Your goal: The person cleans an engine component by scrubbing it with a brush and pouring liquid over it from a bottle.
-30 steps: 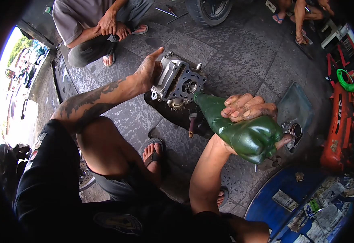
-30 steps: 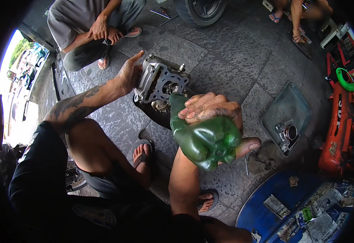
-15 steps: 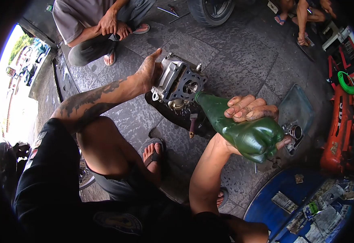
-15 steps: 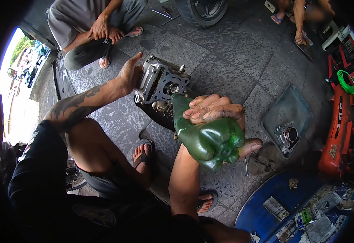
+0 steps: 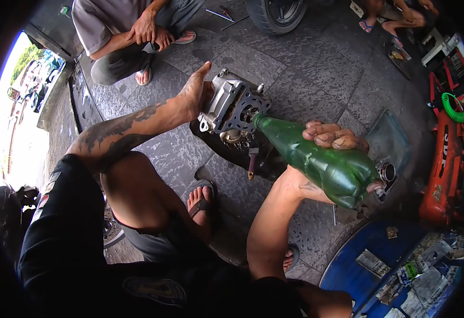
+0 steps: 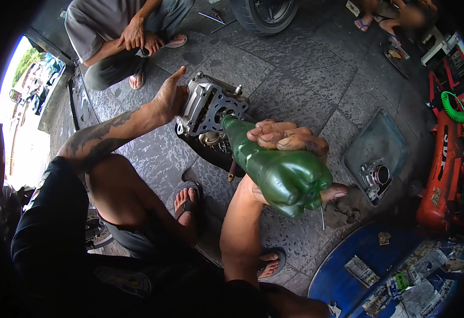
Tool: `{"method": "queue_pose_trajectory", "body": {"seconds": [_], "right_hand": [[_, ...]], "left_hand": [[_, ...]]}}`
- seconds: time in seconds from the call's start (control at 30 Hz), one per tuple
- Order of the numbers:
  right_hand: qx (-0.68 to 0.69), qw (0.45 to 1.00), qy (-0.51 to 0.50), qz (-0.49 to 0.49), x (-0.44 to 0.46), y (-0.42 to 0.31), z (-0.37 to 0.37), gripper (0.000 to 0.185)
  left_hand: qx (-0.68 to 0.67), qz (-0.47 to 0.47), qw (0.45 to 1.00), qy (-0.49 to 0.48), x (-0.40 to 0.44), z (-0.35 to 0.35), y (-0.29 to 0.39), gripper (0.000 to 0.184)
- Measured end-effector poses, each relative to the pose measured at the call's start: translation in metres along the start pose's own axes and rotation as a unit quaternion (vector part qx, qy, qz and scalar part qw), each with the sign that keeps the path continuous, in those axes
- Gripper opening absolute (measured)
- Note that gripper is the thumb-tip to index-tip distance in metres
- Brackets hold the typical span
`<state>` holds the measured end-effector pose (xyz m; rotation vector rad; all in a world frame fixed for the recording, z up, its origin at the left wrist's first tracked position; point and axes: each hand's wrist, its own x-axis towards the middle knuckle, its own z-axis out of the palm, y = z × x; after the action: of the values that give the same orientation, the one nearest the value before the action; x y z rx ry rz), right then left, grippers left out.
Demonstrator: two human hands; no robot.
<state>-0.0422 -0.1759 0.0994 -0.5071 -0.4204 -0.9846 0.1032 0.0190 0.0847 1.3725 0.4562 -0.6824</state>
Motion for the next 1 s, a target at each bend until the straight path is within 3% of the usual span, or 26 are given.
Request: {"method": "queue_pose_trajectory", "body": {"seconds": [0.27,0.4,0.7,0.77,1.0], "right_hand": [[0.056,0.998,0.005,0.005,0.005,0.001,0.0,0.091],[0.056,0.998,0.001,0.012,0.006,0.0,0.002,0.09],[0.068,0.997,0.013,0.035,0.009,-0.005,0.002,0.089],[0.026,0.996,-0.047,0.069,0.008,-0.009,-0.005,0.076],[0.024,0.997,-0.045,0.064,0.008,-0.008,-0.004,0.077]], "left_hand": [[0.001,-0.009,0.998,-0.056,0.006,-0.007,-0.002,0.09],[-0.014,-0.015,0.999,-0.038,0.002,0.001,-0.001,0.089],[0.053,0.041,0.997,-0.04,0.01,-0.014,-0.001,0.091],[0.054,0.043,0.996,-0.054,0.014,-0.019,-0.001,0.098],[0.052,0.075,0.995,-0.025,0.002,-0.009,0.004,0.094]]}}
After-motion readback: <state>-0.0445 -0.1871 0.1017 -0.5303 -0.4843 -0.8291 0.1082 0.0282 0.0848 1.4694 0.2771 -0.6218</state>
